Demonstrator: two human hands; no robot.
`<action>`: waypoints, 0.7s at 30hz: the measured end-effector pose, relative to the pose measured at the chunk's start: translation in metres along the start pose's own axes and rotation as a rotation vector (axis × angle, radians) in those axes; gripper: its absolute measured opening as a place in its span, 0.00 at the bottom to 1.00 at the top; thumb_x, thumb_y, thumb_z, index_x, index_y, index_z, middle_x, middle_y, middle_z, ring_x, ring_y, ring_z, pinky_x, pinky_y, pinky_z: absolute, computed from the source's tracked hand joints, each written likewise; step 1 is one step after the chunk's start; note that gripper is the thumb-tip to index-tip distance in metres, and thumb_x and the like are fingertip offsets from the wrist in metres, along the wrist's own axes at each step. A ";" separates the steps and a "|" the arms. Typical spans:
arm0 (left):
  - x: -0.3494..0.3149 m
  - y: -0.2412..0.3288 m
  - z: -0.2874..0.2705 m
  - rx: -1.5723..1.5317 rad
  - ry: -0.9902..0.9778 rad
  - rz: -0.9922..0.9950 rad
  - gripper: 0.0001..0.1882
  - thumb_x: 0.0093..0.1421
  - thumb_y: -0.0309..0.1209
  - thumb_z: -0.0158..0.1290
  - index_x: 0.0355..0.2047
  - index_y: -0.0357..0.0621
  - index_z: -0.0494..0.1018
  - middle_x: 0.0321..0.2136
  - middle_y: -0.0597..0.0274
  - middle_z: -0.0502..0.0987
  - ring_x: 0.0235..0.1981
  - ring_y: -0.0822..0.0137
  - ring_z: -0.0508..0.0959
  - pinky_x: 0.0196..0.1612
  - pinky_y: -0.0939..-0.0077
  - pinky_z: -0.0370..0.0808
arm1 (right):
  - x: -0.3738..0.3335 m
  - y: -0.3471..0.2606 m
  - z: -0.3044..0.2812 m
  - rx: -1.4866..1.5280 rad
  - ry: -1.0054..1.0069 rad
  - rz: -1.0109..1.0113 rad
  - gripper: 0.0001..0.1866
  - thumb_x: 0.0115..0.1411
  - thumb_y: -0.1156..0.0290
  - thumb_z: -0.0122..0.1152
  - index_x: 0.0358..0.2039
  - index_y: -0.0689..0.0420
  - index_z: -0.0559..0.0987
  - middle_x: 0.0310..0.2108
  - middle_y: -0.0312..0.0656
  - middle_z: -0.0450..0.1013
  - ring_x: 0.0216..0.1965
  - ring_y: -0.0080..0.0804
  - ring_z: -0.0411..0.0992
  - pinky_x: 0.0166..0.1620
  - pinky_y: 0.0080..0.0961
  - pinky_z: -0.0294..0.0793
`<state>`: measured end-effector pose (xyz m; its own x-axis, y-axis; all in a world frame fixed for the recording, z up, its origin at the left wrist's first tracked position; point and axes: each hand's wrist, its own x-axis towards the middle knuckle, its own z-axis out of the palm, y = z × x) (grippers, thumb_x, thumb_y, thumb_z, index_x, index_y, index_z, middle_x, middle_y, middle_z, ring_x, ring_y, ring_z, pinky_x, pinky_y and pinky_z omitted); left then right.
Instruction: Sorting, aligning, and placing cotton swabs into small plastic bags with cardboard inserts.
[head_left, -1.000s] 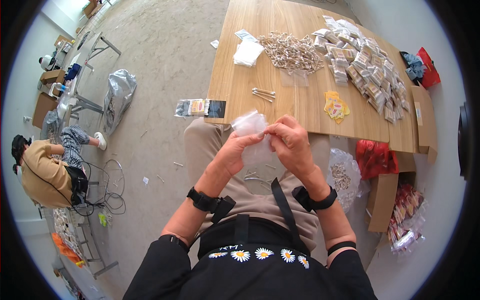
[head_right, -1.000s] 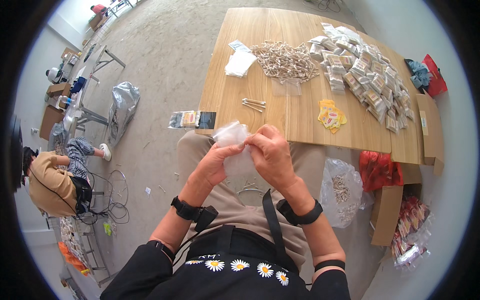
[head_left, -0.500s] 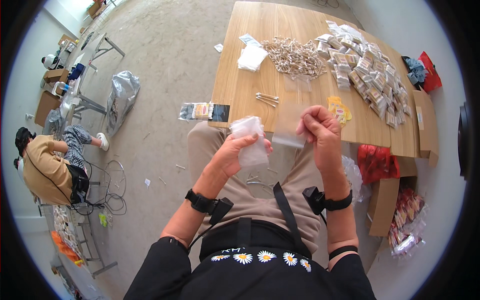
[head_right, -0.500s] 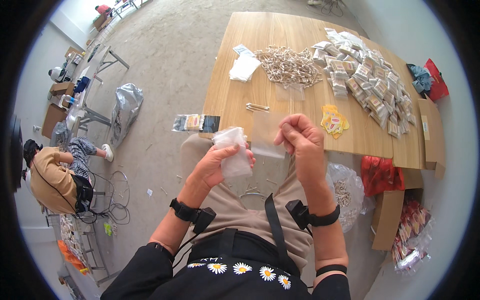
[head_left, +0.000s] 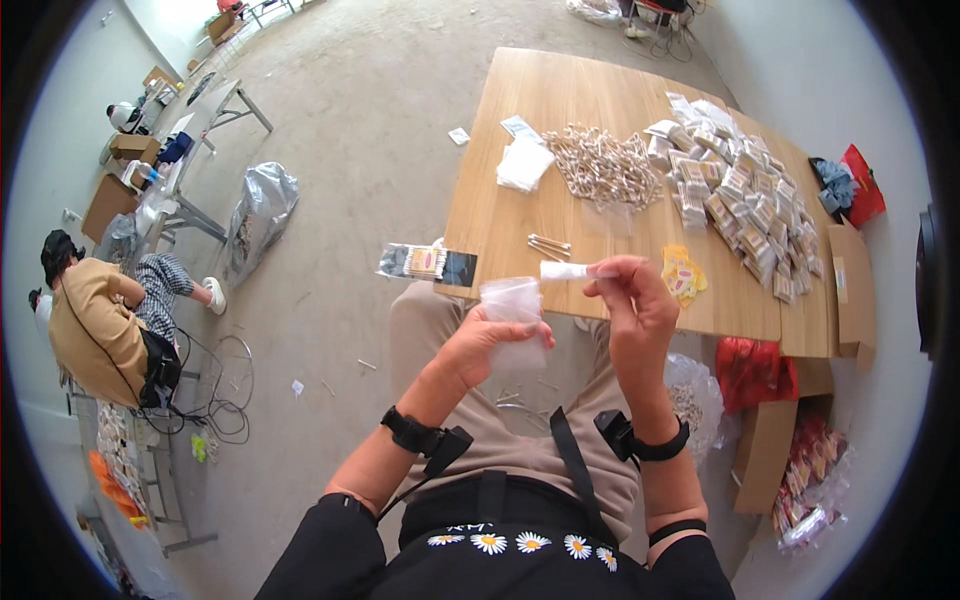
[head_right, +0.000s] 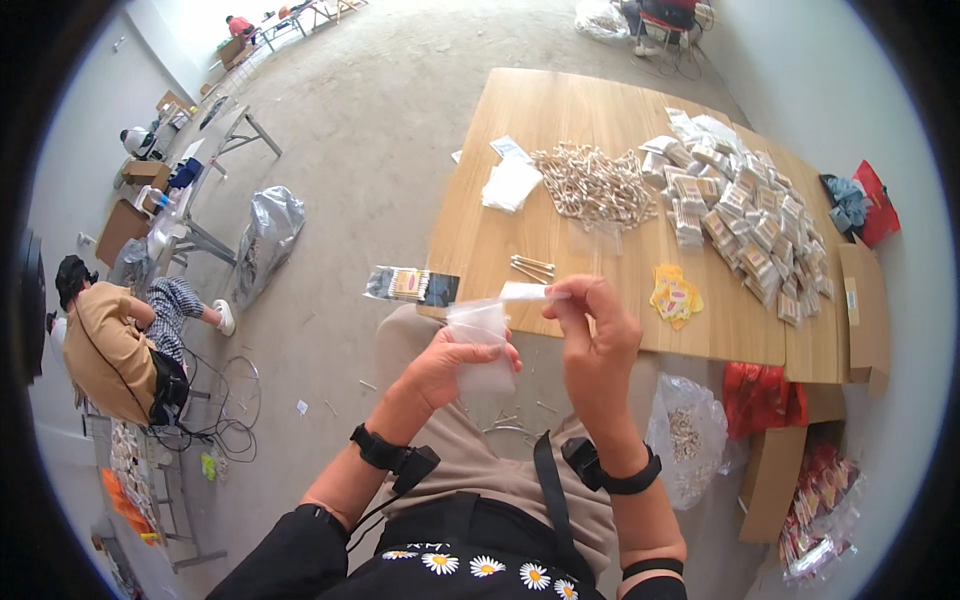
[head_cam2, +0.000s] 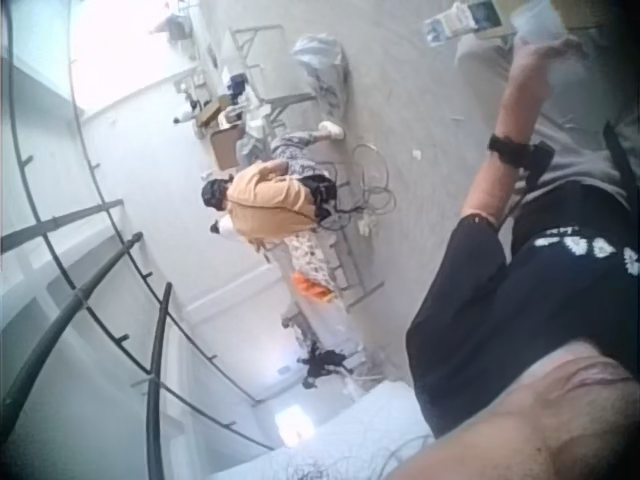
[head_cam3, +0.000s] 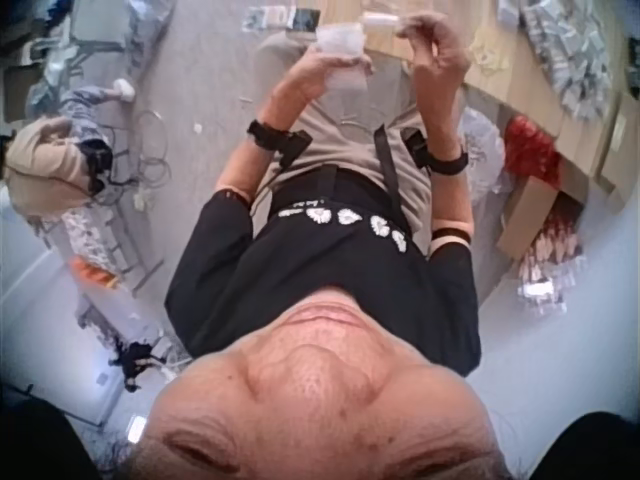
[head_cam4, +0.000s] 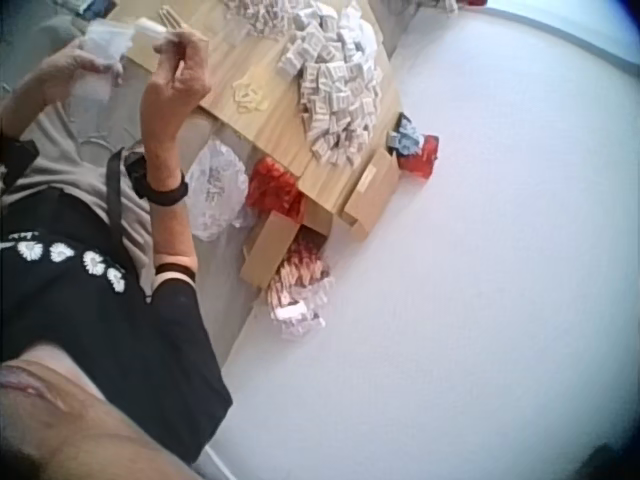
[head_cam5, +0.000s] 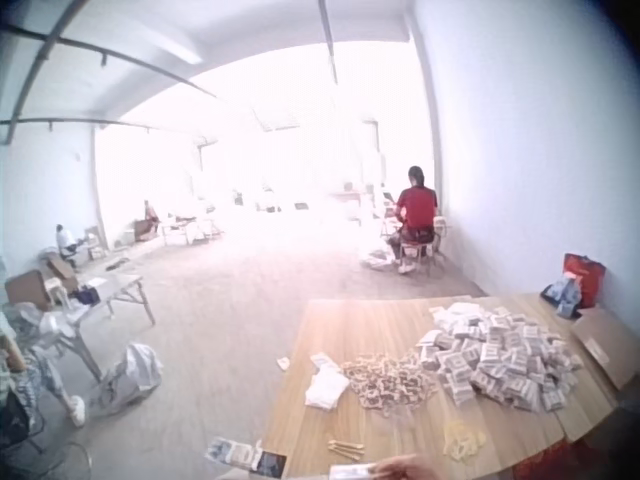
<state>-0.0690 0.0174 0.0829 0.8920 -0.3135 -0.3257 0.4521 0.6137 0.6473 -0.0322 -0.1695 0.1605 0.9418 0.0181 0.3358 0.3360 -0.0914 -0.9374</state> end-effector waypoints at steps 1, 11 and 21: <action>0.000 0.001 -0.001 0.005 0.001 0.015 0.20 0.55 0.23 0.63 0.47 0.36 0.71 0.35 0.52 0.81 0.39 0.56 0.82 0.45 0.60 0.79 | 0.000 -0.002 0.001 0.007 -0.006 -0.012 0.07 0.59 0.87 0.53 0.34 0.63 0.77 0.29 0.38 0.76 0.30 0.24 0.76 0.36 0.19 0.74; -0.005 0.008 0.003 0.074 -0.004 0.044 0.22 0.51 0.22 0.63 0.48 0.38 0.73 0.38 0.59 0.81 0.38 0.63 0.83 0.47 0.66 0.79 | -0.011 0.014 0.005 -0.081 -0.389 0.021 0.08 0.51 0.85 0.61 0.33 0.63 0.78 0.32 0.43 0.75 0.33 0.30 0.74 0.37 0.22 0.73; -0.005 0.004 0.010 0.115 0.098 0.032 0.23 0.51 0.18 0.63 0.49 0.40 0.74 0.39 0.61 0.81 0.39 0.66 0.82 0.45 0.68 0.80 | -0.021 0.025 0.023 -0.140 -0.127 0.101 0.15 0.48 0.85 0.64 0.38 0.65 0.77 0.33 0.41 0.71 0.29 0.26 0.73 0.33 0.23 0.73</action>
<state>-0.0718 0.0140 0.0935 0.9044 -0.2200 -0.3656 0.4253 0.5331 0.7314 -0.0437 -0.1491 0.1282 0.9678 0.1263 0.2178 0.2426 -0.2360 -0.9410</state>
